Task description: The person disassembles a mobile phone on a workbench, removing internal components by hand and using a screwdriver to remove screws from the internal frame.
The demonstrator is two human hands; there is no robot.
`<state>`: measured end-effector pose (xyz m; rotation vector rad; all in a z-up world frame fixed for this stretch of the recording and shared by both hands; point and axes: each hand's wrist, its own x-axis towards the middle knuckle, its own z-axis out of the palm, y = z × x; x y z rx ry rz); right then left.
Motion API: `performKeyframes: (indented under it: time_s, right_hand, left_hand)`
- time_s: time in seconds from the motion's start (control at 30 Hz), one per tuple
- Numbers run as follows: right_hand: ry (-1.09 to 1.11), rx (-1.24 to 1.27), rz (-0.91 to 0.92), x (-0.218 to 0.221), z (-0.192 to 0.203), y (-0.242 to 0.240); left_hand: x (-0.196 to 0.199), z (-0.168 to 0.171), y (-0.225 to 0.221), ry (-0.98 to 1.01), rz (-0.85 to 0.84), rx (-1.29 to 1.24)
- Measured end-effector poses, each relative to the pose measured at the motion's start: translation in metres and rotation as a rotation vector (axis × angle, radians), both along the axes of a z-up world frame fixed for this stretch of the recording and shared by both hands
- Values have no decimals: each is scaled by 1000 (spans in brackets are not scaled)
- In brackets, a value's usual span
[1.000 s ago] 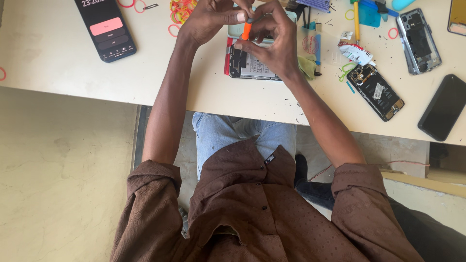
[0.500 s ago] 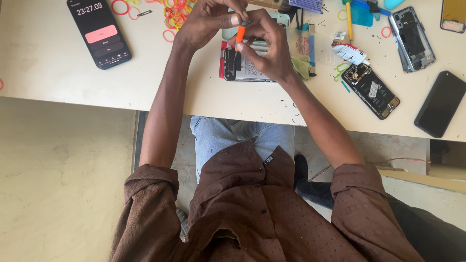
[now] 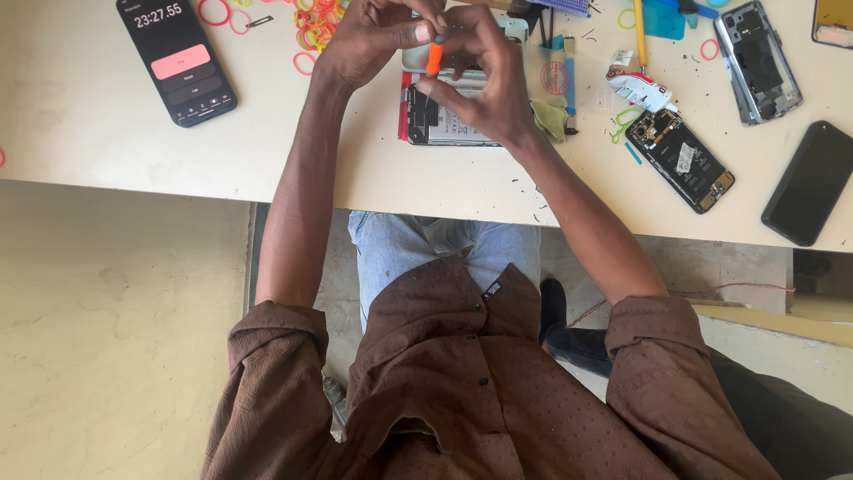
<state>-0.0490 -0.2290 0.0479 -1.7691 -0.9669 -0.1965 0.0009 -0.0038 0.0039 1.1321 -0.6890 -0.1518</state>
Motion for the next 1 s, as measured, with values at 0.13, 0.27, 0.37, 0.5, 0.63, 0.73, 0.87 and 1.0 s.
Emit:
performKeyframes:
  time_s: [0.13, 0.27, 0.37, 0.5, 0.63, 0.73, 0.87, 1.0]
  right_hand:
    - [-22, -10, -34, -2, 1, 3]
    - [2, -9, -67, -2, 3, 2]
    - [-49, -9, 123, -3, 7, -4]
    - [6, -32, -16, -2, 8, 0]
    - [-73, -22, 38, -3, 8, -1]
    - [-66, -26, 46, -4, 7, -1]
    - [-2, -12, -149, -2, 2, 4]
    - [-26, 9, 4, -2, 2, -1]
  left_hand:
    - [-2, 2, 1, -4, -3, -8]
    - [-3, 3, 1, -9, -9, 5]
    - [-2, 3, -2, -31, -17, 7]
    - [-4, 1, 1, -9, 5, 16]
    - [-1, 0, 0, -48, 6, 33]
    - [0, 0, 0, -67, 1, 20]
    - [-1, 0, 2, 25, -3, 20]
    - [-1, 0, 0, 13, 5, 15]
